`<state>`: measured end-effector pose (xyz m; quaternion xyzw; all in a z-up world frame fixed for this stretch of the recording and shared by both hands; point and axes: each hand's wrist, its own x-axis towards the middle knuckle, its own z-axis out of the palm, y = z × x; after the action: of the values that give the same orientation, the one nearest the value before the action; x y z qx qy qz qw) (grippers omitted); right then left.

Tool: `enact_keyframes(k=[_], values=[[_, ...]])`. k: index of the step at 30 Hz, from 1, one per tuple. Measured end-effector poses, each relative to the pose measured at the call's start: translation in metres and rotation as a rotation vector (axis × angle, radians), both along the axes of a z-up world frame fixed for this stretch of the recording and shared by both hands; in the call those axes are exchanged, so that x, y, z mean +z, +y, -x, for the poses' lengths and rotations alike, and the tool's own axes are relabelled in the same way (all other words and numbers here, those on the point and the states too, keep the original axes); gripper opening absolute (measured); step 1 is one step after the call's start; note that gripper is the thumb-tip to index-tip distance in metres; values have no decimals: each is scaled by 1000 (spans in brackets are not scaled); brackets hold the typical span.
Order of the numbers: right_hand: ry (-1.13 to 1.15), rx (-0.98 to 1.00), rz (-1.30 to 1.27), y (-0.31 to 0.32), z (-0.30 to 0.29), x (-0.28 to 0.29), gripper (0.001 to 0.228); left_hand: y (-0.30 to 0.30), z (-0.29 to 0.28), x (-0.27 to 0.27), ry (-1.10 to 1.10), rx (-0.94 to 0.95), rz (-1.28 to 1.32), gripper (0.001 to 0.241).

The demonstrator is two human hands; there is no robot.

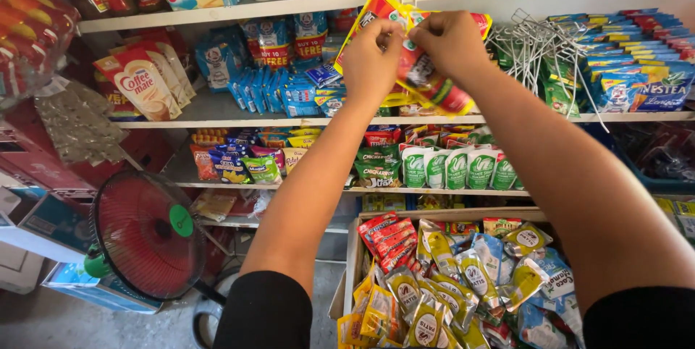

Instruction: Organizing and hanging small condiment and sauce packets on display racks and shelves.

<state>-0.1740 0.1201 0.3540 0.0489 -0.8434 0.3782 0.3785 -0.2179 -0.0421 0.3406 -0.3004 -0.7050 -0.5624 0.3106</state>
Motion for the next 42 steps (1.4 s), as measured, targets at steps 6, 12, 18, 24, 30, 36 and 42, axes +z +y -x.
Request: enact_keyframes(k=[6, 12, 18, 24, 30, 36, 42], values=[[-125, -96, -275, 30, 29, 11, 24, 7, 6, -17, 212, 168, 211, 17], [-19, -234, -601, 45, 68, 9, 18, 9, 21, -22, 317, 251, 540, 43], [5, -258, -568, 68, 102, -4, 11, 19, 22, -20, 280, 296, 743, 67], [155, -248, -599, 89, 104, -19, 19, 27, 18, -18, 243, 338, 804, 73], [236, -240, -568, 86, 74, -36, 21, 23, 11, -20, 216, 333, 813, 75], [523, -461, -686, 71, 13, -54, 24, 20, -8, -37, 190, 303, 774, 80], [383, -498, -575, 66, -30, -97, 39, 21, -44, -49, 315, 359, 655, 75]])
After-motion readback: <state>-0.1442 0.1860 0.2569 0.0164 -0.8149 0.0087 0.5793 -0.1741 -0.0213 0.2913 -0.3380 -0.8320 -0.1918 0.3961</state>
